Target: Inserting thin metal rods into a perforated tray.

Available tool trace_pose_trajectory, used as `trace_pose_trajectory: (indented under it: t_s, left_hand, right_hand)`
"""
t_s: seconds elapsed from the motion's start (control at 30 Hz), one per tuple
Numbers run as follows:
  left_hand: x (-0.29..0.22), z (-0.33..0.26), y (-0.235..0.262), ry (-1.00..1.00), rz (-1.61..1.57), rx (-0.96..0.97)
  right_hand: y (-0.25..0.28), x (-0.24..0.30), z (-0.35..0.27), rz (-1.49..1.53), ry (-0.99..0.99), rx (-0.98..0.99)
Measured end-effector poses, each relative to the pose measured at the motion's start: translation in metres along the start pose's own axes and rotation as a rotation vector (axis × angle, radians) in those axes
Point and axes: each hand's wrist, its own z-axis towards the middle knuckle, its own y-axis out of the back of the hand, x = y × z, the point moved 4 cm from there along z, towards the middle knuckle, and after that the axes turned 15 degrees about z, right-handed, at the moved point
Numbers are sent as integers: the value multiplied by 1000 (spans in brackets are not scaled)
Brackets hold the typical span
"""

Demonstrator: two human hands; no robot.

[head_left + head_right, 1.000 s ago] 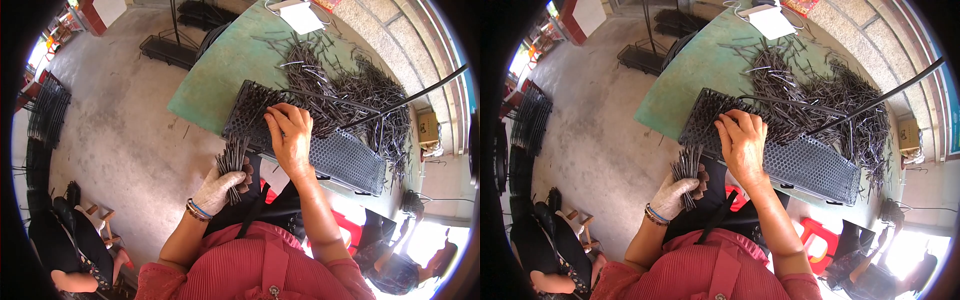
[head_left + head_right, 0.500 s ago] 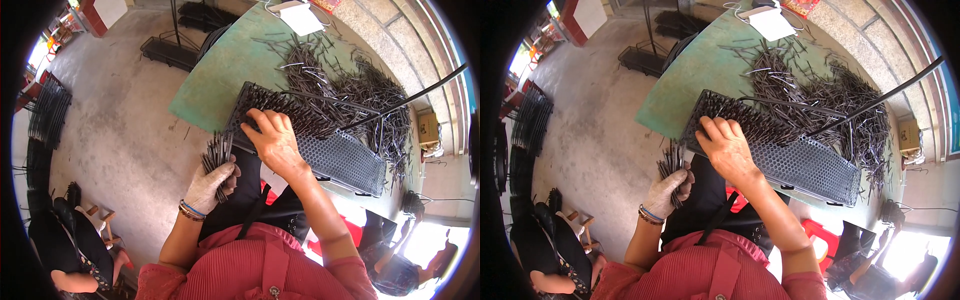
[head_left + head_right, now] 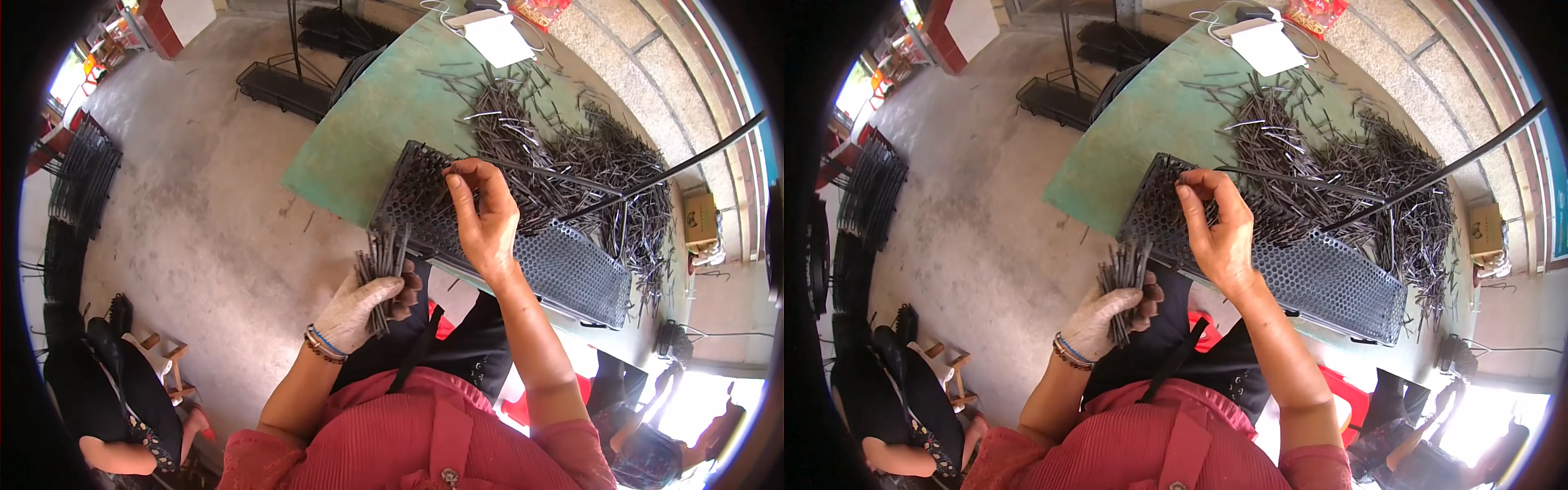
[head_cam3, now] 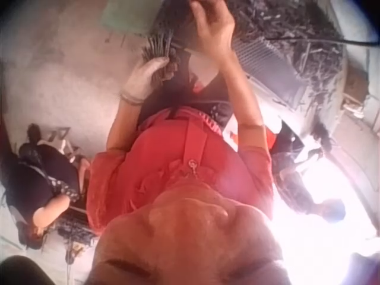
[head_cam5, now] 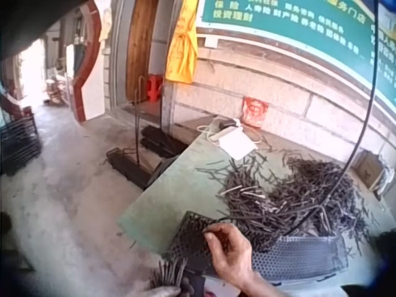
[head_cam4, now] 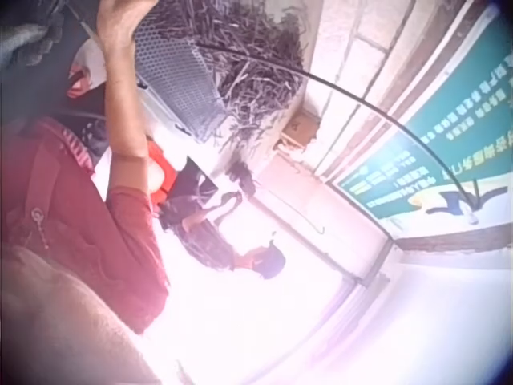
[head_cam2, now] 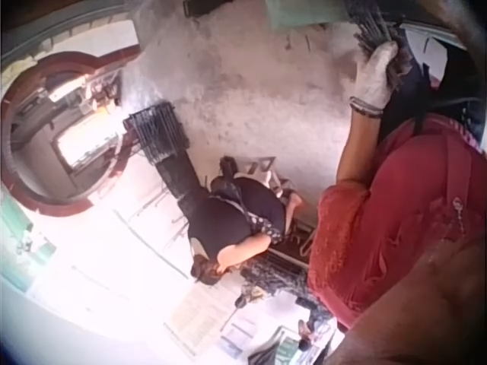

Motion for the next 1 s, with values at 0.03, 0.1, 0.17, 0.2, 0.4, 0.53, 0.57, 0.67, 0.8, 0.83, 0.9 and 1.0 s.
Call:
trace_pose_trajectory:
  t_s: [0.03,0.1,0.17,0.2,0.4,0.53,0.57,0.67,0.8,0.83,0.9,1.0]
  left_hand:
    - [2,3,-2,22,10,-10]
    - [7,6,-2,27,-17,-50]
    - [8,6,0,30,12,-62]
    - [9,7,0,31,14,-60]
    - [6,4,2,20,1,-120]
    - [6,2,3,12,-39,-87]
    - [5,2,3,3,-55,-77]
    - [5,1,4,5,-40,-111]
    - [8,0,8,4,2,-139]
    - [8,0,7,9,1,-133]
    - [8,-1,6,14,-2,-130]
    - [7,-2,4,11,-23,-172]
  right_hand:
    - [0,-3,-1,-22,-3,-39]
    - [1,-4,-4,-21,-8,-115]
    - [-2,-3,-4,225,18,-256]
    - [0,-2,-4,227,50,-284]
    - [-7,-8,-6,-149,129,-109]
    - [-8,-18,-10,-147,110,-153]
    - [-8,-18,-11,-149,109,-153]
    - [-10,-15,-13,-170,130,-159]
    - [-14,-9,-11,-190,150,-157]
    - [-14,-10,-12,-256,183,-124]
    - [-14,-12,-14,-261,200,-103]
    - [-21,-7,-16,-416,332,50]
